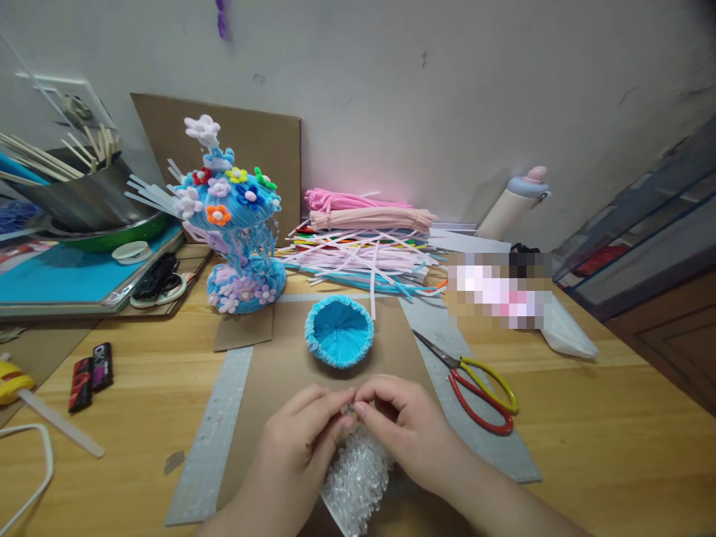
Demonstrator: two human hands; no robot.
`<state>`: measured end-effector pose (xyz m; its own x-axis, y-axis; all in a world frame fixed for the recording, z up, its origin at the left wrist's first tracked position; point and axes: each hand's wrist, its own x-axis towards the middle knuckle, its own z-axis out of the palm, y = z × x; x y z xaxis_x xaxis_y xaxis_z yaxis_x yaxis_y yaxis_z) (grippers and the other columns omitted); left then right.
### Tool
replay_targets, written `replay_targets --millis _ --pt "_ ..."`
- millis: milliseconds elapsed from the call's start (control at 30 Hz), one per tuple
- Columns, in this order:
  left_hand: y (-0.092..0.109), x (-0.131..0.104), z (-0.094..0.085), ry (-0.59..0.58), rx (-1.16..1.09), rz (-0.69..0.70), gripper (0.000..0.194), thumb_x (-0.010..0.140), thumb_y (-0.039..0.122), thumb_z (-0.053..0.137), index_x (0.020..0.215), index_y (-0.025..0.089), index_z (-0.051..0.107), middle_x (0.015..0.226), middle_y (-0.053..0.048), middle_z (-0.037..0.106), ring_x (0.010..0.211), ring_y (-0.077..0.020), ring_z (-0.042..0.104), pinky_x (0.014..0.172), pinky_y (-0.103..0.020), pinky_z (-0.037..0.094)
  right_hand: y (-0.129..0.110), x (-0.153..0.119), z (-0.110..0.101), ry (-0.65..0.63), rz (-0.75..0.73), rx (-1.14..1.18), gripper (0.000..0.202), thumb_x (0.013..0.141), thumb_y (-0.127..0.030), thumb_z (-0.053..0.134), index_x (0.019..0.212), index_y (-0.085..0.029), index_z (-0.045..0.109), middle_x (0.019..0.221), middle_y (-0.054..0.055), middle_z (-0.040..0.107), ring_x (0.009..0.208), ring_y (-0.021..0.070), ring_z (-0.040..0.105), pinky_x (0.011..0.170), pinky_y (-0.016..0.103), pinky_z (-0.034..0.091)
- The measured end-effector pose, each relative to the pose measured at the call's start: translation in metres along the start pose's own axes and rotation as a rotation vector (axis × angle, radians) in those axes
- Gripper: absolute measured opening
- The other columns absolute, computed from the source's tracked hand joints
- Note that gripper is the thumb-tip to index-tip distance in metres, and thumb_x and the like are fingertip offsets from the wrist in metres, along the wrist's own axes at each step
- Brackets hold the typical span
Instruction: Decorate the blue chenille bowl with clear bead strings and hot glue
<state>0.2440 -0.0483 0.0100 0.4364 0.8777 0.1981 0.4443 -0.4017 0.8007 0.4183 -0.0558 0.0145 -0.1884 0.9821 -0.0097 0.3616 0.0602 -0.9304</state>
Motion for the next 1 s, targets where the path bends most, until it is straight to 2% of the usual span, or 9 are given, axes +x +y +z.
replay_targets --millis 133,333,467,633,700,767,867,1000 --pt "-0.001 0.001 0.002 0.028 -0.001 0.043 0.028 0.088 0.017 0.05 0.108 0.026 0.066 0.084 -0.002 0.064 0.075 -0.0119 0.062 0.064 -0.02 0.049 -0.002 0.0 -0.001 -0.006 -0.015 -0.031 0.014 0.082 -0.017 0.055 0.072 -0.017 0.065 0.071 -0.001 0.064 0.067 0.0122 0.055 0.061 0.022 0.039" --pt "0.0 0.005 0.001 0.056 -0.01 -0.078 0.015 0.084 0.021 0.058 0.092 0.024 0.07 0.081 -0.001 0.067 0.076 -0.0133 0.063 0.065 -0.021 0.049 -0.003 0.001 -0.001 -0.013 -0.057 -0.077 0.014 0.082 -0.018 0.057 0.071 -0.017 0.064 0.07 -0.001 0.063 0.067 0.0117 0.055 0.06 0.022 0.038" --pt "-0.001 0.004 0.0 -0.056 0.073 -0.069 0.019 0.089 0.026 0.049 0.094 0.023 0.067 0.077 -0.001 0.064 0.071 -0.0137 0.061 0.062 -0.022 0.046 -0.003 0.001 -0.001 -0.04 -0.046 -0.079 0.014 0.085 -0.019 0.056 0.073 -0.017 0.064 0.072 0.0 0.064 0.069 0.0124 0.056 0.062 0.022 0.038" --pt "-0.001 0.003 0.0 -0.156 0.358 -0.003 0.032 0.093 0.028 0.036 0.076 0.018 0.06 0.069 -0.003 0.058 0.065 -0.0176 0.056 0.057 -0.027 0.04 -0.005 0.001 -0.003 -0.051 -0.044 -0.169 0.014 0.085 -0.019 0.055 0.074 -0.018 0.064 0.072 -0.001 0.063 0.07 0.0126 0.056 0.063 0.023 0.038" --pt "0.0 0.005 -0.002 -0.171 0.388 0.018 0.032 0.094 0.029 0.034 0.074 0.018 0.057 0.069 -0.003 0.057 0.066 -0.0181 0.054 0.057 -0.027 0.037 -0.007 0.002 -0.007 -0.081 -0.026 -0.192 0.015 0.086 -0.021 0.054 0.074 -0.019 0.064 0.073 -0.001 0.064 0.071 0.0132 0.057 0.063 0.024 0.038" --pt "0.0 0.006 -0.004 -0.189 0.286 -0.028 0.031 0.094 0.03 0.033 0.075 0.019 0.055 0.07 -0.002 0.056 0.067 -0.0167 0.053 0.058 -0.026 0.037 -0.009 0.006 -0.013 -0.15 0.021 -0.146 0.015 0.086 -0.024 0.054 0.078 -0.019 0.067 0.077 -0.001 0.067 0.074 0.0142 0.058 0.065 0.024 0.04" --pt "-0.002 0.008 -0.006 -0.176 0.051 -0.176 0.029 0.093 0.037 0.036 0.077 0.02 0.053 0.067 0.002 0.053 0.063 -0.0137 0.051 0.058 -0.023 0.037 -0.01 0.014 -0.032 -0.263 0.117 -0.046 0.018 0.085 -0.027 0.056 0.09 -0.019 0.071 0.084 0.001 0.07 0.074 0.0147 0.058 0.066 0.025 0.041" --pt "-0.005 0.007 -0.005 -0.142 -0.172 -0.372 0.031 0.09 0.045 0.039 0.073 0.02 0.05 0.058 0.005 0.043 0.052 -0.0107 0.041 0.05 -0.021 0.032 -0.003 0.025 -0.065 -0.417 0.207 0.021 0.023 0.082 -0.033 0.061 0.09 -0.016 0.074 0.07 0.001 0.066 0.061 0.0107 0.051 0.057 0.023 0.038"
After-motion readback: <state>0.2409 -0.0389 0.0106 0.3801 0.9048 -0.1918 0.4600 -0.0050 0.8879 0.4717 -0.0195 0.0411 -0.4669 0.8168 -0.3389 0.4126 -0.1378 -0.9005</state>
